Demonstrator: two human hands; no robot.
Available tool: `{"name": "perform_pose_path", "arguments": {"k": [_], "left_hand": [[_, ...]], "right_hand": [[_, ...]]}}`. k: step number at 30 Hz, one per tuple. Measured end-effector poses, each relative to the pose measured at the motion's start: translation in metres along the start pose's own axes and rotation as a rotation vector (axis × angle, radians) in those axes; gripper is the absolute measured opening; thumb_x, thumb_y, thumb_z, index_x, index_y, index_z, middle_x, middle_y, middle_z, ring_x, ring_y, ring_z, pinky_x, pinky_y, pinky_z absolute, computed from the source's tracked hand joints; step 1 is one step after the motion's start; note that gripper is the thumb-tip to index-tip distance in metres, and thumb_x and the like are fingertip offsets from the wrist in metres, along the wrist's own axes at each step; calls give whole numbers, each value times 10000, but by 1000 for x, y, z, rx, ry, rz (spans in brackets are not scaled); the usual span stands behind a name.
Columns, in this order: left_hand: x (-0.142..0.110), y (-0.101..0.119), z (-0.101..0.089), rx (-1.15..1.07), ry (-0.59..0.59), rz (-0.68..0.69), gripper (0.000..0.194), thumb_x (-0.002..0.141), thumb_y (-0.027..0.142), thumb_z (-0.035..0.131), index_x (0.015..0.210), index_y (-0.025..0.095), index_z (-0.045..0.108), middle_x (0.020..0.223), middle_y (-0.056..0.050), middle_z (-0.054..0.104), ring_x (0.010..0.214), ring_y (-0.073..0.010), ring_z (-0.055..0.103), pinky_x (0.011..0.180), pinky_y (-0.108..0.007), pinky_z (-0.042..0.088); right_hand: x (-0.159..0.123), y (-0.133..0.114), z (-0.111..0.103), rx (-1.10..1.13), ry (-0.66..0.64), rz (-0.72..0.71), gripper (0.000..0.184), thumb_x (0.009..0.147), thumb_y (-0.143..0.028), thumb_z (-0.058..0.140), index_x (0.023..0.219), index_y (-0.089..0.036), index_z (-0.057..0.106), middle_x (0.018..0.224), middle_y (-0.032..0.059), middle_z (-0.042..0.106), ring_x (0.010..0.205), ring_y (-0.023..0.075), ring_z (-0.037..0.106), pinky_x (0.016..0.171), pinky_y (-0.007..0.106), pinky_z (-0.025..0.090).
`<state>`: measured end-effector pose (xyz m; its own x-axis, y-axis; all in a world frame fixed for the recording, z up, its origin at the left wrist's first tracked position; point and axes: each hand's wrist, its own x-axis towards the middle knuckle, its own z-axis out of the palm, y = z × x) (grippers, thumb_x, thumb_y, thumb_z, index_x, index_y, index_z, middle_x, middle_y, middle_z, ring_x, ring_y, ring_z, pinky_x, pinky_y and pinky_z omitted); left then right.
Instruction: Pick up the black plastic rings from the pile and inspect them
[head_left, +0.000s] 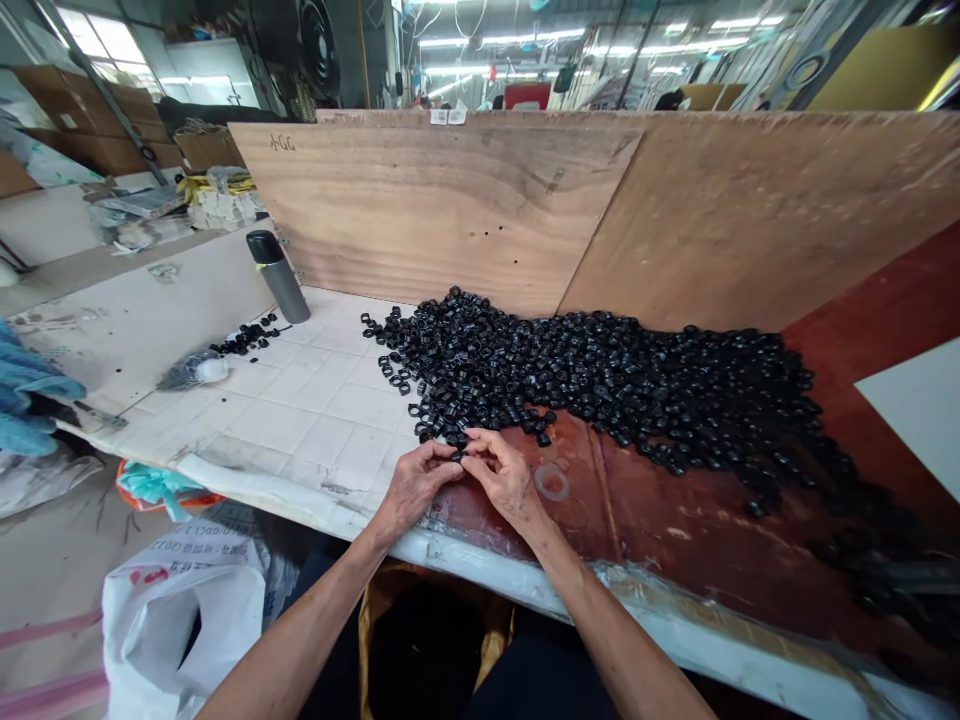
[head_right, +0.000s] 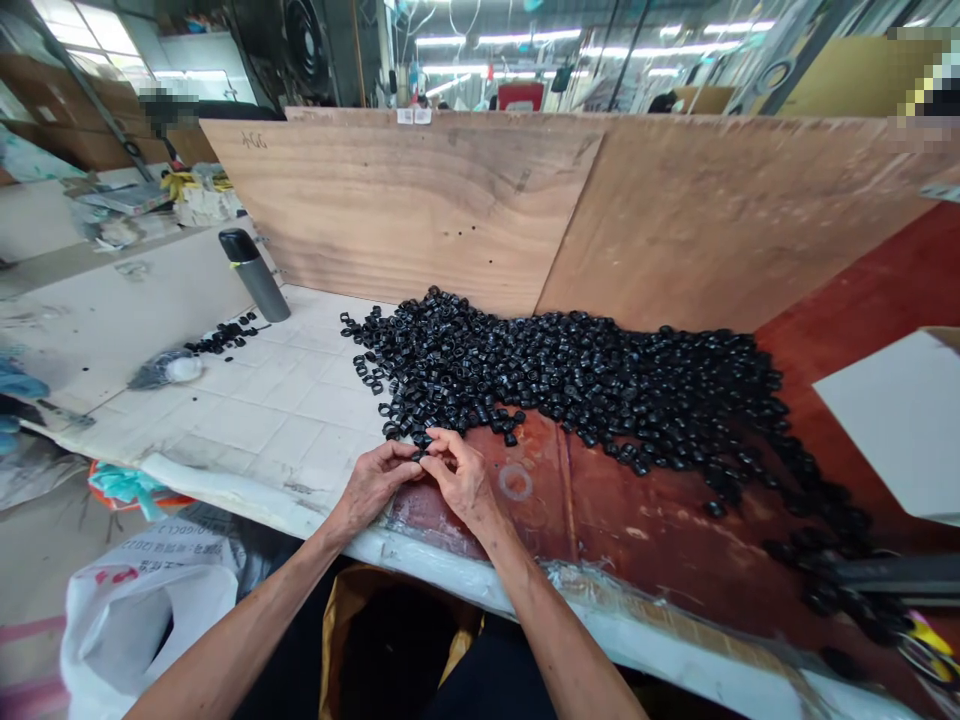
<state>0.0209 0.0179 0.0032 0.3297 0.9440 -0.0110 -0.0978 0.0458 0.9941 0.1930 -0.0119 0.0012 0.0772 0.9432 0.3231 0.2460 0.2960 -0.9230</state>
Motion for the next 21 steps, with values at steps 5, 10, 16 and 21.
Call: {"name": "perform_pose_path", "arguments": {"k": [5,10,16,21], "left_hand": [[0,-5,-2,184,53,210,241,802,367,785,945,183,726,994,-46,748,933,-196,696,901,-331,565],[0,-7,-2,165,10,230,227,828,369,766,964,192,726,998,-54,733,948,-201,687,909,-337,564],[1,-5,-2,134,22,178,206,788,333,791,914,182,729,957,-46,729,905,-191,679,886,-327,555],[1,-3,-3,1,-14,44,227,780,307,792,955,179,724,907,-28,729,808,-170,671,814,-315,564]], "right_hand": [[-3,-3,1,-123,-21,-30,234,924,-311,613,1117,-199,683,719,-9,638,639,156,604,648,261,507],[-1,-3,0,-30,-52,116,193,914,-373,634,956,-200,709,637,-23,610,521,135,546,506,238,441],[3,0,-1,-11,-33,16,123,875,-295,676,904,-210,760,784,23,701,712,184,657,672,285,535],[4,-2,-3,-40,-45,-154,133,897,-227,662,969,-228,775,1010,66,728,947,218,688,873,337,543]]}}
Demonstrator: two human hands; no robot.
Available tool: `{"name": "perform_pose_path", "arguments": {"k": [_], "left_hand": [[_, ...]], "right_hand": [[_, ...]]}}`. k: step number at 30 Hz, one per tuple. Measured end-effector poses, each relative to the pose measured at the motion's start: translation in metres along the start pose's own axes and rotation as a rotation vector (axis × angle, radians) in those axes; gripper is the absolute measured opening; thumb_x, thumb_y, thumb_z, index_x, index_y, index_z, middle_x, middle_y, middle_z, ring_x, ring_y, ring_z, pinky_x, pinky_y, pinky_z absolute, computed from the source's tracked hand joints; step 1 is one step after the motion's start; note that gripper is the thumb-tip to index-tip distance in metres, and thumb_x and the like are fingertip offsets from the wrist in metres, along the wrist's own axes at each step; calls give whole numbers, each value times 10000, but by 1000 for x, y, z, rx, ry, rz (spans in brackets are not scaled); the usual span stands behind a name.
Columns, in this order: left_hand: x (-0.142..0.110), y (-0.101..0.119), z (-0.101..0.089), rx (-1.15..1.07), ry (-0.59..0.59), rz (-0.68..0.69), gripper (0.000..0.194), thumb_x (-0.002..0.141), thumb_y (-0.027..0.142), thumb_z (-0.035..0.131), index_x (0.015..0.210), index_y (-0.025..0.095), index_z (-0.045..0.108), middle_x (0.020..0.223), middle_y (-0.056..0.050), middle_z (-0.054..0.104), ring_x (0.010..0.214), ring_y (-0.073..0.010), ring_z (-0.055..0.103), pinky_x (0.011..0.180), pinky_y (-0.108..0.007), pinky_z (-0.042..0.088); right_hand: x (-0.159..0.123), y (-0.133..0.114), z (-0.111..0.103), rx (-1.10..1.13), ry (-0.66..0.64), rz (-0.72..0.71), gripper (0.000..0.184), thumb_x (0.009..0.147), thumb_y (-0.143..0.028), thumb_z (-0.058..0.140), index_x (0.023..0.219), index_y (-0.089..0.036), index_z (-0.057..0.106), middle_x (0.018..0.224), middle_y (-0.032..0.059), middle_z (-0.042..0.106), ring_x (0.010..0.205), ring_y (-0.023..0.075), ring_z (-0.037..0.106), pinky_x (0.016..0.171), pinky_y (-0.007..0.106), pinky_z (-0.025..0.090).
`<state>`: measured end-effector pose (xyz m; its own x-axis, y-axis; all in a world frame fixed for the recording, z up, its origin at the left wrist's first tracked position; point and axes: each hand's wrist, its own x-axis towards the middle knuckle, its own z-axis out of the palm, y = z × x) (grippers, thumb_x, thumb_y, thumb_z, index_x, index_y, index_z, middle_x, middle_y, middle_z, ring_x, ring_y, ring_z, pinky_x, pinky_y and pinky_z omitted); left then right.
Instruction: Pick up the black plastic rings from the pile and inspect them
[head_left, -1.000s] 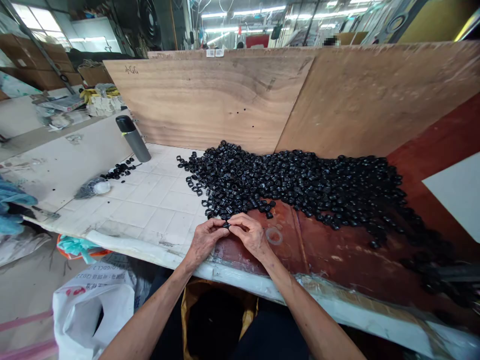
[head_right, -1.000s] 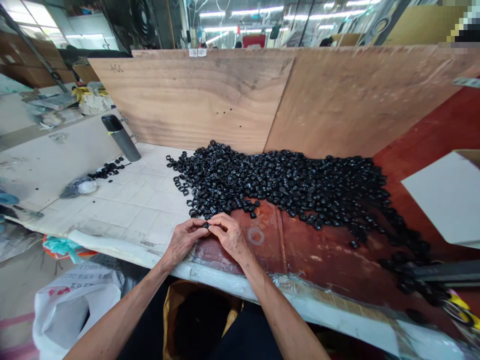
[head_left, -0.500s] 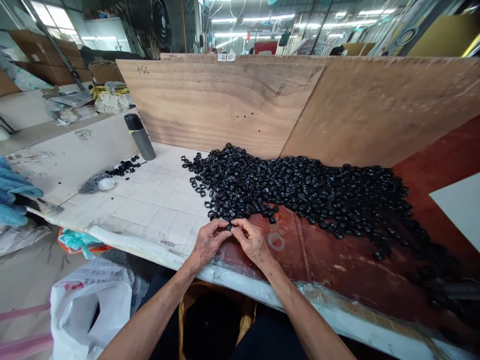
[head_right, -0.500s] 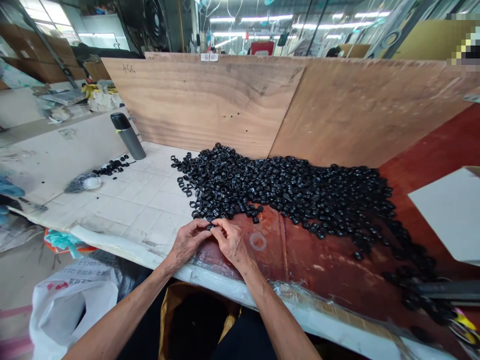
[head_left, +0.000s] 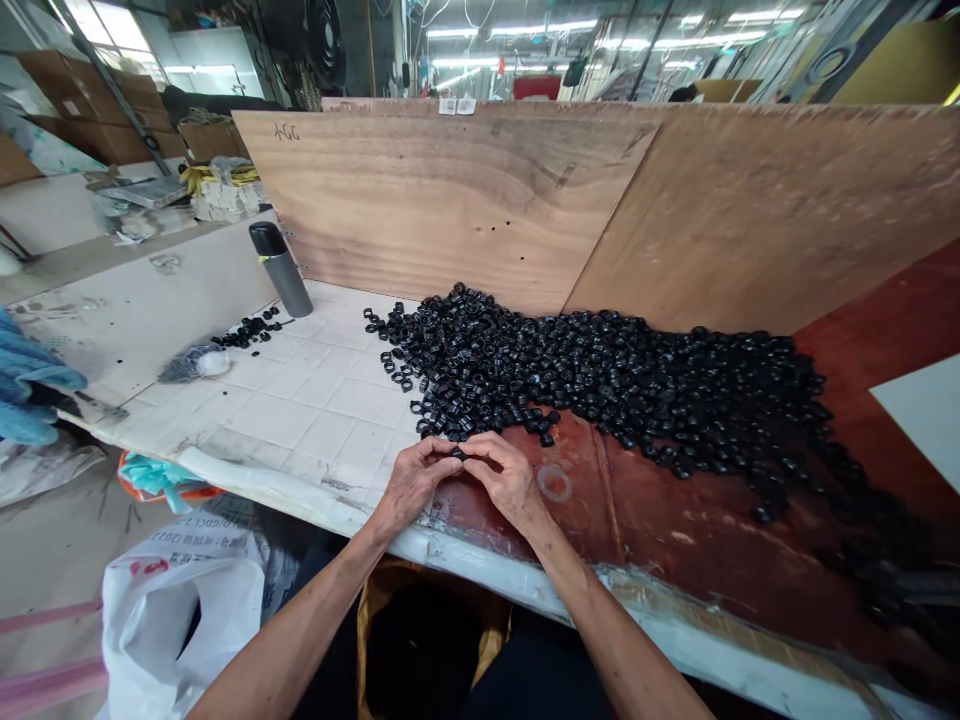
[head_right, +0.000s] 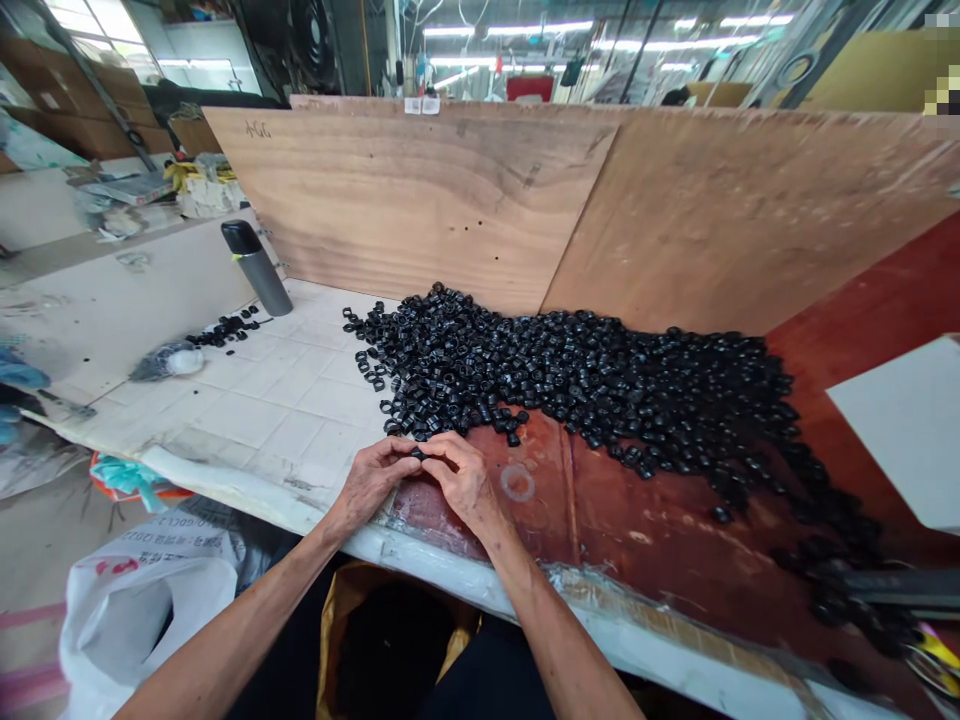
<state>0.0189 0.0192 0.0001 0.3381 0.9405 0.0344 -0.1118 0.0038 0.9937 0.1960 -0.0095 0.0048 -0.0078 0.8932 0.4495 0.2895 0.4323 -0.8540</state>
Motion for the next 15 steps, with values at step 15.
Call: {"name": "perform_pose_path", "arguments": {"k": [15], "left_hand": [[0,1,5,171,3,145,181,807,303,755,942,190,717,955,-45,727,885,-185,682,860,-322,556]], "right_hand": [[-6,0,8,-136,83,183,286,1009,-385,487,1116,-173,647,592,-34,570,535,150,559,583,250,468]]}}
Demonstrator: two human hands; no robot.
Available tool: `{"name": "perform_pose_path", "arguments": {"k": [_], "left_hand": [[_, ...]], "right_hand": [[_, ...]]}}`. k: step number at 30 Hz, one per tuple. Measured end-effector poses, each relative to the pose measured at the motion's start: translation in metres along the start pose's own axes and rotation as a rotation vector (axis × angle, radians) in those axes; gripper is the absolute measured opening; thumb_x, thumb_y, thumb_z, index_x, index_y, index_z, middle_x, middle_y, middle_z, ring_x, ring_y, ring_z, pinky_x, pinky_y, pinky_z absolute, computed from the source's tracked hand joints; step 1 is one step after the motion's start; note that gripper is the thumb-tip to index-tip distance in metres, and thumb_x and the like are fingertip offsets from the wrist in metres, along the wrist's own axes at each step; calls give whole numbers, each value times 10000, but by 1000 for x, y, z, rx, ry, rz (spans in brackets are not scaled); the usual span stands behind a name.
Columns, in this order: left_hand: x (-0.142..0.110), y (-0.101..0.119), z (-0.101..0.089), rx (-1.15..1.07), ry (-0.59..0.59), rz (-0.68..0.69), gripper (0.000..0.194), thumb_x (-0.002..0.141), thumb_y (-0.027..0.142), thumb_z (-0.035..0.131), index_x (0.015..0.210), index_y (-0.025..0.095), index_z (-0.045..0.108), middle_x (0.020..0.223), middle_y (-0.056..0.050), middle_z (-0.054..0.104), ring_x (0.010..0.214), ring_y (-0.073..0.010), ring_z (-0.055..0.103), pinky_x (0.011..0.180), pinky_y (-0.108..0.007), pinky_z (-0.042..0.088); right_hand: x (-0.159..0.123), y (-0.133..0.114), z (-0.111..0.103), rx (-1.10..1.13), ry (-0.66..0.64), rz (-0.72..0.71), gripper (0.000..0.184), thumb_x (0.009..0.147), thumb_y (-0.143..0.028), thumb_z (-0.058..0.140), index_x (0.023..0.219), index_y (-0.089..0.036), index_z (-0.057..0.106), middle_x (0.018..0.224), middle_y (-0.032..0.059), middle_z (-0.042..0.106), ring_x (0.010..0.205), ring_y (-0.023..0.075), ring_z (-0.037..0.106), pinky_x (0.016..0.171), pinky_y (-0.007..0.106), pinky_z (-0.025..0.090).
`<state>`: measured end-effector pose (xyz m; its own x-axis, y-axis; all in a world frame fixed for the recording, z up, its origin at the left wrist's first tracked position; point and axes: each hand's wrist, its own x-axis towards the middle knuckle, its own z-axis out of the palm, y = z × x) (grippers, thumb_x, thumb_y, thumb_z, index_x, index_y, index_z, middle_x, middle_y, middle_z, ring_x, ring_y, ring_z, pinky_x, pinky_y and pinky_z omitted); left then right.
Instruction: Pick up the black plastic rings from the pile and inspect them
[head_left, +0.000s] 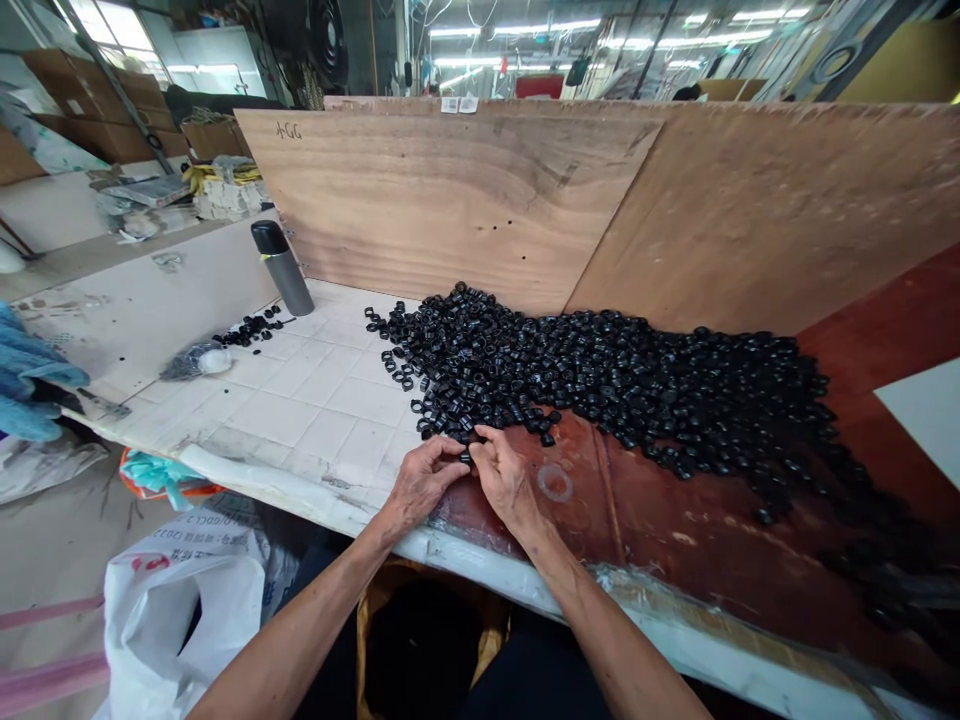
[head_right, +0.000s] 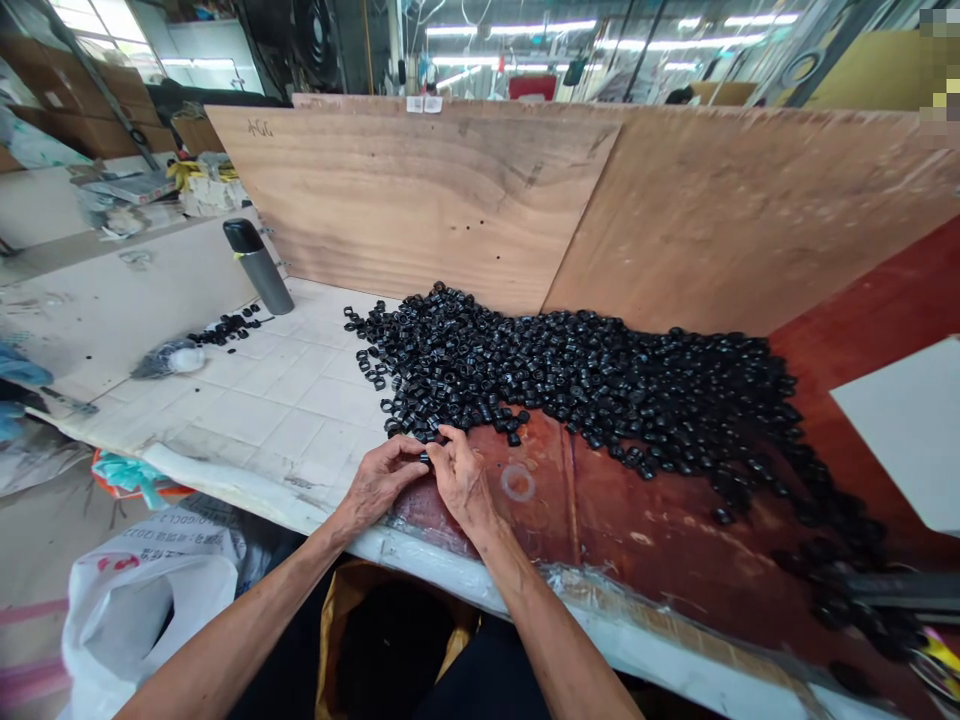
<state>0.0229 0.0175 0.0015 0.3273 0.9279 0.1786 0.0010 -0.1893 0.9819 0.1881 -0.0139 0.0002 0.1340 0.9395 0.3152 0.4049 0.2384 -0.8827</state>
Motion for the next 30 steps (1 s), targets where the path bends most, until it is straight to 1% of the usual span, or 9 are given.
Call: {"name": "perform_pose_path", "arguments": {"k": [3,5,7,9,14,20,23,26,30], "left_hand": [[1,-3,0,-87,72,-122,252,770,324,778,964,181,703,947,-35,745,861,-185,697,863,-329,566],[1,-4,-1,-107,85,-141,270,753,321,788,965,179,702,938,-30,749,856,-184,699,859,-325,566],[1,-3,-2,-112,78,-140,283,745,320,791,976,181,705,921,-23,748,842,-179,695,838,-315,567],[1,-3,-2,-115,76,-141,287,745,316,791,986,185,709,922,-20,749,837,-173,692,829,-306,565],[2,-3,-1,-134,85,-141,263,739,295,793,963,182,713,945,-29,748,860,-177,692,848,-310,557],[1,-4,-2,-244,55,-176,282,752,306,807,972,165,701,949,-37,742,861,-174,696,867,-322,553],[0,-3,-4,-269,11,-196,291,744,303,824,964,159,699,915,-31,737,828,-162,692,837,-305,553],[0,-2,-5,-243,-40,-215,273,766,305,808,967,162,691,881,-24,732,804,-160,690,814,-302,554],[-1,-2,-6,-38,-47,-41,178,834,284,746,973,182,701,966,-38,728,902,-180,692,876,-323,551]], "right_hand": [[0,-7,-4,62,-70,-23,310,978,-360,528,1194,-166,636,732,4,658,611,156,613,610,250,491],[0,-9,-6,9,-100,-40,224,946,-358,575,965,-172,699,727,15,666,605,151,597,593,251,462],[1,-9,-7,-61,-100,-21,345,954,-379,568,678,-183,637,601,0,602,554,138,545,568,255,410],[1,-9,-8,-62,-92,4,438,975,-409,533,595,-192,562,537,-19,532,518,124,497,545,256,370],[0,-11,-9,36,-109,20,356,978,-409,519,709,-194,607,571,-35,527,503,114,465,513,245,352],[1,-7,-7,35,-86,-80,141,890,-311,630,941,-192,687,750,11,664,643,158,602,623,262,472],[1,-3,-5,61,-116,4,131,895,-329,628,877,-203,655,632,-21,602,539,145,569,544,254,442],[0,-1,-3,183,-135,91,158,882,-337,624,974,-209,624,654,-29,621,517,140,588,521,244,439],[-1,-2,-2,254,-176,198,142,895,-351,614,900,-210,605,531,-49,601,501,142,572,574,252,447]]}}
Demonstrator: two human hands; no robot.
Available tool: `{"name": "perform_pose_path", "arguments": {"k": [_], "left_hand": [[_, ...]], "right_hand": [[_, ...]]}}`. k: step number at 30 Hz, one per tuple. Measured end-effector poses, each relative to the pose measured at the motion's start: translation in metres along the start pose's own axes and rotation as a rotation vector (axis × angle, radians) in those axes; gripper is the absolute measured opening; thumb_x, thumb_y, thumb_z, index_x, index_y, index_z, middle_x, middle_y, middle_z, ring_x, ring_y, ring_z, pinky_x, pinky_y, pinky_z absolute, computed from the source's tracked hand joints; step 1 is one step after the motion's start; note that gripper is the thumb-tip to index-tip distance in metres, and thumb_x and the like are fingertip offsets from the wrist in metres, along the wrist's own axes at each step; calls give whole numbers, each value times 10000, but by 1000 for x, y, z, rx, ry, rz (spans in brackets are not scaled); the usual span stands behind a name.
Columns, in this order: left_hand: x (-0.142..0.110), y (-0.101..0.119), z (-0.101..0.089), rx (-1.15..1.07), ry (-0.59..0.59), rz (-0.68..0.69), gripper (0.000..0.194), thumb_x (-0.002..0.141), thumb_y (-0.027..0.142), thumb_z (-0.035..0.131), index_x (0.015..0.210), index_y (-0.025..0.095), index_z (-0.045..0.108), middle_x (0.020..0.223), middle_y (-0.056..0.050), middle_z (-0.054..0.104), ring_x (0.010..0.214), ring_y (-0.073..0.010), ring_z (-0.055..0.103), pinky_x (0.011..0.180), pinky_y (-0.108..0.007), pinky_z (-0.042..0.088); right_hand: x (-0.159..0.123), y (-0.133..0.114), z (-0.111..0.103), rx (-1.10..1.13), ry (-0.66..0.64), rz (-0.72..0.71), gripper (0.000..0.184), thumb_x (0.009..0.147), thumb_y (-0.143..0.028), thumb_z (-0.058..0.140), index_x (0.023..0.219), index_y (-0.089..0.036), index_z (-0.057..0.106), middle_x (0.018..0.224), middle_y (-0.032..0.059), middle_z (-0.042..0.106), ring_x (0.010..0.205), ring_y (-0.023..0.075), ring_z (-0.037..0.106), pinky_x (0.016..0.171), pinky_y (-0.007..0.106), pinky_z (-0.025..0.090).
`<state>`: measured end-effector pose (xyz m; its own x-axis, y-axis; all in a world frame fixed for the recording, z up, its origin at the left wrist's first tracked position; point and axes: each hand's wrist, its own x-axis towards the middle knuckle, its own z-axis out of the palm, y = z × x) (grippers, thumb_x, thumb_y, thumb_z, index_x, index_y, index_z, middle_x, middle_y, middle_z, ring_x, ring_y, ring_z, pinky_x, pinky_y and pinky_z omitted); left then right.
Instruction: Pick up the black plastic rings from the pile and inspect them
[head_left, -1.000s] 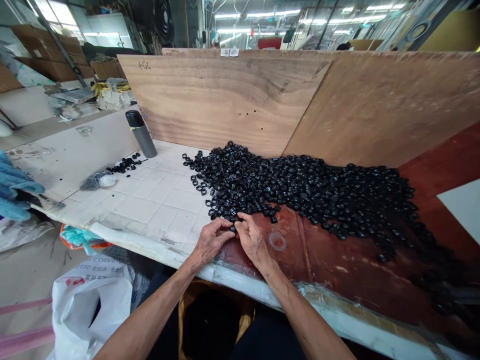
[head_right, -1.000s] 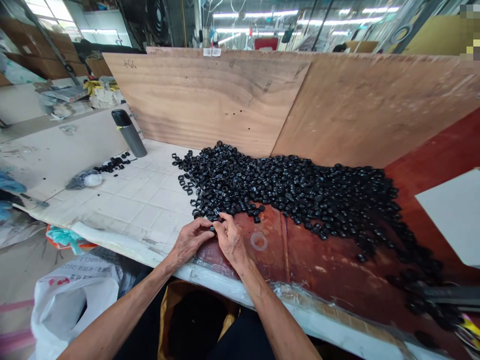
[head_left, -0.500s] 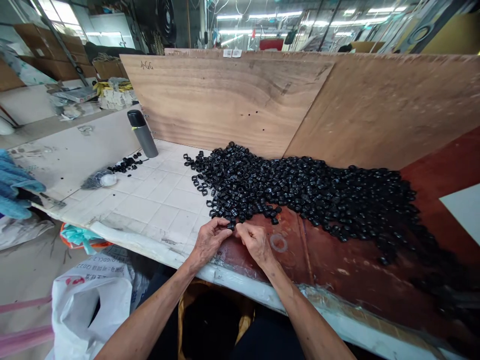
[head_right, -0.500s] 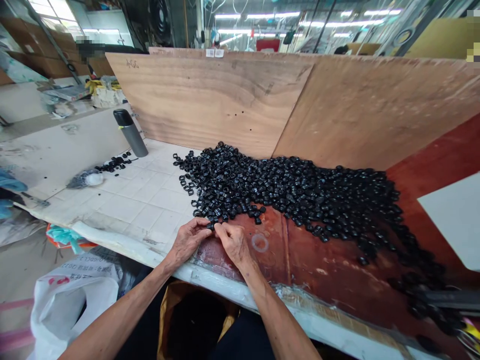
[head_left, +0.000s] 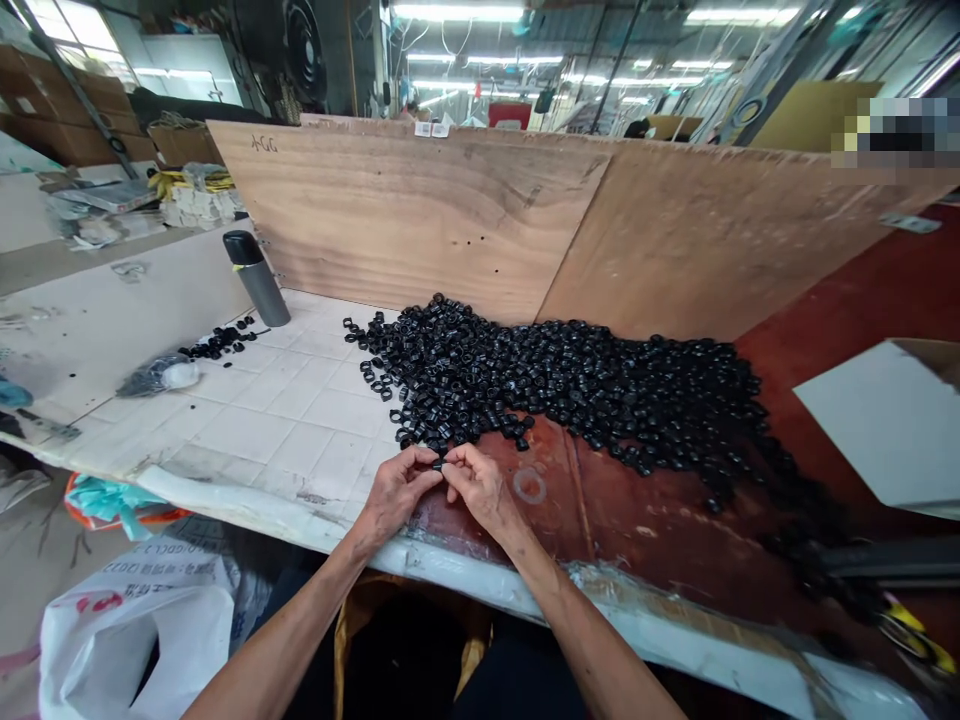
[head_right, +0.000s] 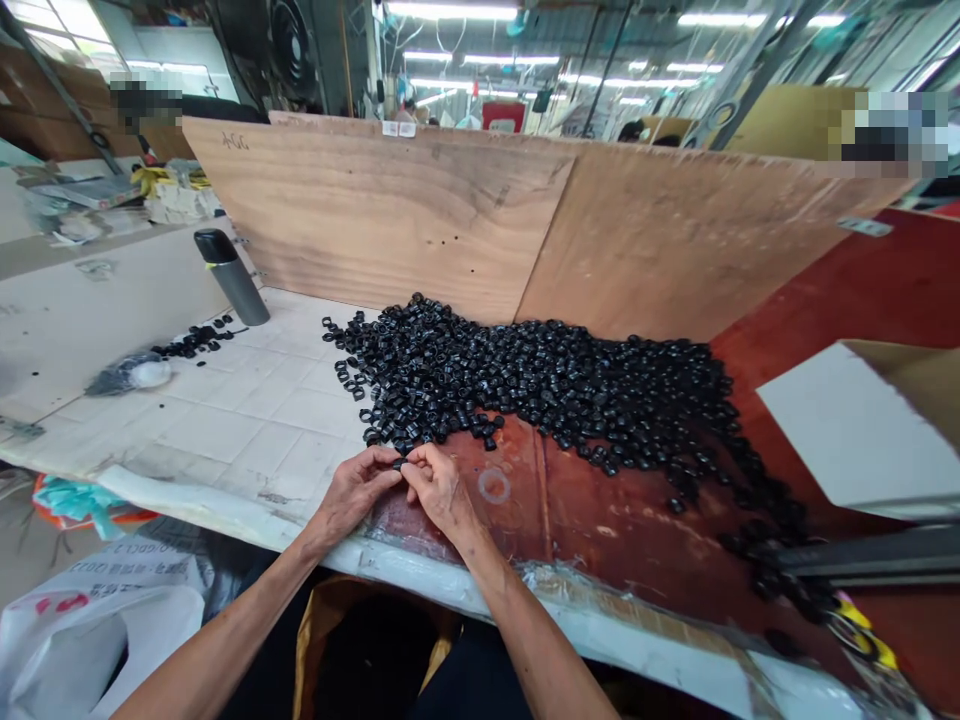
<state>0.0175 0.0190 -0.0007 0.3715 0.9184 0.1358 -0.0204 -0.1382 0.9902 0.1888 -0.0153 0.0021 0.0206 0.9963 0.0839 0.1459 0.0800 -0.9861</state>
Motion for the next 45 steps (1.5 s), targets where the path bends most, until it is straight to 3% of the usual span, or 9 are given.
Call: {"name": "perform_pose_path", "arguments": {"k": [6,13,18,21,25,29,36,41,45], "left_hand": [[0,-2,-1,311,25,311,123,892,231,666,1010,212,697,1073,-58,725,1031,-200,683,972,-352,530],[-1,10,-1,214,-78,119,145,880,293,674,980,195,712,1019,-54,724,966,-201,666,910,-324,514],[-7,24,2,222,-434,-164,231,848,385,703,815,156,703,699,1,652,631,-134,554,589,-240,405],[-3,20,2,321,-218,-158,408,864,481,679,619,168,584,563,39,511,547,-111,454,548,-239,333],[7,5,2,594,297,40,285,805,443,763,793,204,610,688,43,526,633,-141,519,620,-251,410],[9,-5,5,825,188,124,419,798,345,799,1174,277,627,976,-5,613,825,-189,641,717,-278,495],[7,-6,9,946,86,169,242,903,339,705,1138,283,679,973,-20,656,815,-195,667,747,-289,513],[9,-7,6,805,148,181,159,968,262,598,1082,256,709,954,-25,721,873,-193,683,843,-304,511],[4,-3,6,766,111,183,235,930,237,618,1161,242,659,793,14,654,730,-167,641,725,-276,497]], "right_hand": [[1,-4,0,202,-40,146,271,909,-414,607,747,-200,567,494,-64,538,401,97,425,486,236,339],[-1,-12,-2,17,-45,71,249,922,-402,588,780,-198,606,484,-63,536,470,123,494,555,241,390],[10,1,-29,-404,624,-97,298,900,-472,615,823,-187,659,791,57,672,758,219,616,734,327,490],[22,19,-50,-650,838,-162,419,925,-462,584,1175,-137,669,1237,206,639,1186,343,568,1003,497,448],[32,42,-53,-828,582,-110,412,993,-360,501,1324,-150,628,1438,221,527,1362,363,471,1093,590,377],[29,51,-33,-850,395,-222,388,1011,-284,462,1345,-165,620,1499,199,464,1386,336,460,1109,554,407],[26,40,-21,-647,329,-317,339,982,-229,447,1259,-173,636,1444,168,490,1343,299,490,1114,498,423],[20,19,-39,-489,510,-289,168,781,-133,510,884,-193,628,934,61,602,869,220,592,828,367,513],[5,3,-39,-452,200,-272,272,687,-84,534,921,-194,619,874,10,576,622,136,493,608,268,443]]}}
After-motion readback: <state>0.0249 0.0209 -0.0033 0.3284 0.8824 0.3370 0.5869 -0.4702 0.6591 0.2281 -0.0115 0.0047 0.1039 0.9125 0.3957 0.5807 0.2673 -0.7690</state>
